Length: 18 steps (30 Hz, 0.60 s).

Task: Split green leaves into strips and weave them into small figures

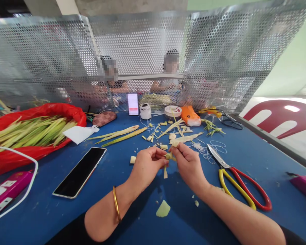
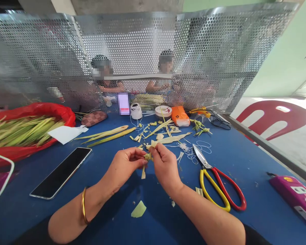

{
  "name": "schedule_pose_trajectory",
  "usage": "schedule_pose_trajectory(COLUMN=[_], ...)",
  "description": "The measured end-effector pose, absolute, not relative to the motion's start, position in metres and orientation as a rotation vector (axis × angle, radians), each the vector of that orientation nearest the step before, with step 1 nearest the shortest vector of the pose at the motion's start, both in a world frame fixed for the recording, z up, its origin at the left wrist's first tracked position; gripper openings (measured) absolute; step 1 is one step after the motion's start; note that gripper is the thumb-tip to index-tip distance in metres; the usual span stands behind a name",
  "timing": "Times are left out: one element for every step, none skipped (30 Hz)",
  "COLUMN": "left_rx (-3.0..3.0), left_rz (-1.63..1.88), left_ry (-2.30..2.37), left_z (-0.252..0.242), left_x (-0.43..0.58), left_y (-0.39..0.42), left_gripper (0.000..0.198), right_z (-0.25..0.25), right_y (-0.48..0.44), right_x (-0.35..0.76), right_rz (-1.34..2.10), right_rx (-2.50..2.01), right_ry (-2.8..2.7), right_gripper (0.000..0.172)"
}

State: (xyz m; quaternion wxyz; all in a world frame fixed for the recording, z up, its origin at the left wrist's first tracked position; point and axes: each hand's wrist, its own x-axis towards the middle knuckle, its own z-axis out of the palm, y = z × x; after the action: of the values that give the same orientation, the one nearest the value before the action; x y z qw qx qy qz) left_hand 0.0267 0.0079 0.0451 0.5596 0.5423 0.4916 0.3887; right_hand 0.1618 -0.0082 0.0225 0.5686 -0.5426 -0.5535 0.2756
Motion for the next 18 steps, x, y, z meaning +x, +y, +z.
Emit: schedule_pose_trajectory(left_rx=[1.263, 1.253, 1.247, 1.244, 1.247, 1.255, 1.269, 1.297, 1.343, 1.41, 1.5, 1.609, 1.729, 1.845, 1.943, 2.01, 2.039, 2.021], left_rz=[0.914, 0.913, 0.91, 0.907, 0.902, 0.898, 0.899, 0.899, 0.896, 0.887, 0.868, 0.845, 0.826, 0.822, 0.837, 0.852, 0.855, 0.841], left_ry=[1.171, 1.185, 1.196, 1.204, 1.206, 1.206, 1.205, 1.203, 1.198, 1.195, 1.194, 1.196, 1.202, 1.207, 1.206, 1.197, 1.175, 1.146], left_z=[0.047, 0.048, 0.049, 0.049, 0.049, 0.047, 0.046, 0.044, 0.043, 0.042, 0.042, 0.042, 0.043, 0.045, 0.047, 0.049, 0.051, 0.052], left_x=[0.027, 0.028, 0.028, 0.028, 0.028, 0.028, 0.027, 0.026, 0.025, 0.023, 0.021, 0.018, 0.016, 0.013, 0.012, 0.01, 0.009, 0.009], left_y=[0.008, 0.008, 0.008, 0.008, 0.008, 0.008, 0.008, 0.008, 0.009, 0.01, 0.012, 0.013, 0.014, 0.015, 0.016, 0.017, 0.017, 0.017], left_gripper=[0.015, 0.015, 0.015, 0.015, 0.015, 0.015, 0.014, 0.013, 0.013, 0.013, 0.014, 0.015, 0.016, 0.015, 0.014, 0.013, 0.013, 0.013], right_z=[0.022, 0.022, 0.022, 0.021, 0.019, 0.018, 0.017, 0.016, 0.016, 0.015, 0.016, 0.017, 0.018, 0.019, 0.02, 0.021, 0.021, 0.022], right_y=[-0.008, -0.008, -0.008, -0.007, -0.007, -0.006, -0.005, -0.004, -0.003, -0.002, -0.001, -0.001, 0.0, 0.0, 0.0, 0.0, 0.0, 0.0], right_x=[0.161, 0.161, 0.161, 0.161, 0.161, 0.162, 0.162, 0.163, 0.164, 0.165, 0.167, 0.168, 0.169, 0.17, 0.171, 0.172, 0.172, 0.173], right_rz=[0.63, 0.638, 0.663, 0.695, 0.729, 0.761, 0.792, 0.817, 0.83, 0.83, 0.815, 0.788, 0.759, 0.736, 0.727, 0.726, 0.729, 0.729], right_rx=[-1.283, -1.294, -1.306, -1.314, -1.318, -1.316, -1.306, -1.288, -1.266, -1.249, -1.236, -1.229, -1.229, -1.232, -1.235, -1.236, -1.236, -1.236], right_ry=[-1.298, -1.284, -1.254, -1.216, -1.177, -1.143, -1.123, -1.12, -1.137, -1.171, -1.213, -1.259, -1.298, -1.331, -1.357, -1.379, -1.398, -1.417], right_gripper=[0.025, 0.024, 0.024, 0.024, 0.024, 0.024, 0.025, 0.026, 0.027, 0.027, 0.027, 0.026, 0.025, 0.024, 0.024, 0.024, 0.025, 0.026])
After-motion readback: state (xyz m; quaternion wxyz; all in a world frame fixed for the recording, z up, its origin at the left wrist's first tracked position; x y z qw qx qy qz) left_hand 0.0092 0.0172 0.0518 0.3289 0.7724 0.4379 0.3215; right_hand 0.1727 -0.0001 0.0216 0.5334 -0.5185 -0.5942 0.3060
